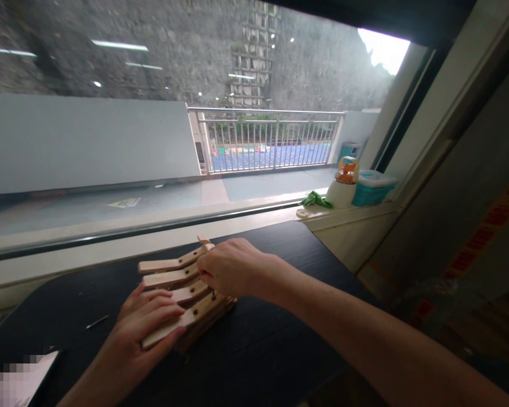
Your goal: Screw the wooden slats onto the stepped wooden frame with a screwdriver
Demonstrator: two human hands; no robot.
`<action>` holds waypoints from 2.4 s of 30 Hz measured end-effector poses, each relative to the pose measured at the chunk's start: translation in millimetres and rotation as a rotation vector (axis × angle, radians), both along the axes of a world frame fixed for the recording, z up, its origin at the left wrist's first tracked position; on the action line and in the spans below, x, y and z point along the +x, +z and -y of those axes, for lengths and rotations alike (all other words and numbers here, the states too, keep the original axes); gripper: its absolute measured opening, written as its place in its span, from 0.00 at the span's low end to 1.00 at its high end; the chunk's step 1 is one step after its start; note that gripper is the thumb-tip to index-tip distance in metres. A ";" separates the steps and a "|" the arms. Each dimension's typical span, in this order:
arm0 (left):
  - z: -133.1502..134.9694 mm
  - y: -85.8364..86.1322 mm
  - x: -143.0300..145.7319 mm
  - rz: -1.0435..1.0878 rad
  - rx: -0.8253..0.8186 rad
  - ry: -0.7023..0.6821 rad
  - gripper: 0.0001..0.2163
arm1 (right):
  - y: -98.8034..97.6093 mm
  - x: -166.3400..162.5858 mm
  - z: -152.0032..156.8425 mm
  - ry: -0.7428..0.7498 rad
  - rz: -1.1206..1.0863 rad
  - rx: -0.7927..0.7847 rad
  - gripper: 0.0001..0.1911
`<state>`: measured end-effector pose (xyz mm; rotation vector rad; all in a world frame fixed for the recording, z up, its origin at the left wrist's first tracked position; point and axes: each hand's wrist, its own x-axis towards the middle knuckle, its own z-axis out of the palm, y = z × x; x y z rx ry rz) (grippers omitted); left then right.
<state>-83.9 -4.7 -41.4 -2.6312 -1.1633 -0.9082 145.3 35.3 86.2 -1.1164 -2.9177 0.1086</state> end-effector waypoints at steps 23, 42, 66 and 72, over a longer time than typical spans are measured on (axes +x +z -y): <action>-0.6 -1.4 -1.1 0.015 -0.019 0.008 0.07 | -2.0 -3.3 -5.0 -0.039 -0.019 0.034 0.12; 0.9 -1.4 0.0 0.027 -0.110 0.038 0.06 | 4.3 -2.6 -2.7 -0.004 -0.029 0.000 0.12; 0.2 -2.5 -0.3 0.038 -0.108 0.042 0.07 | -7.5 -1.8 -4.7 -0.086 -0.030 0.047 0.14; 0.1 -2.9 -0.1 0.032 -0.101 0.042 0.06 | 2.7 -3.9 -0.2 -0.112 0.034 0.041 0.14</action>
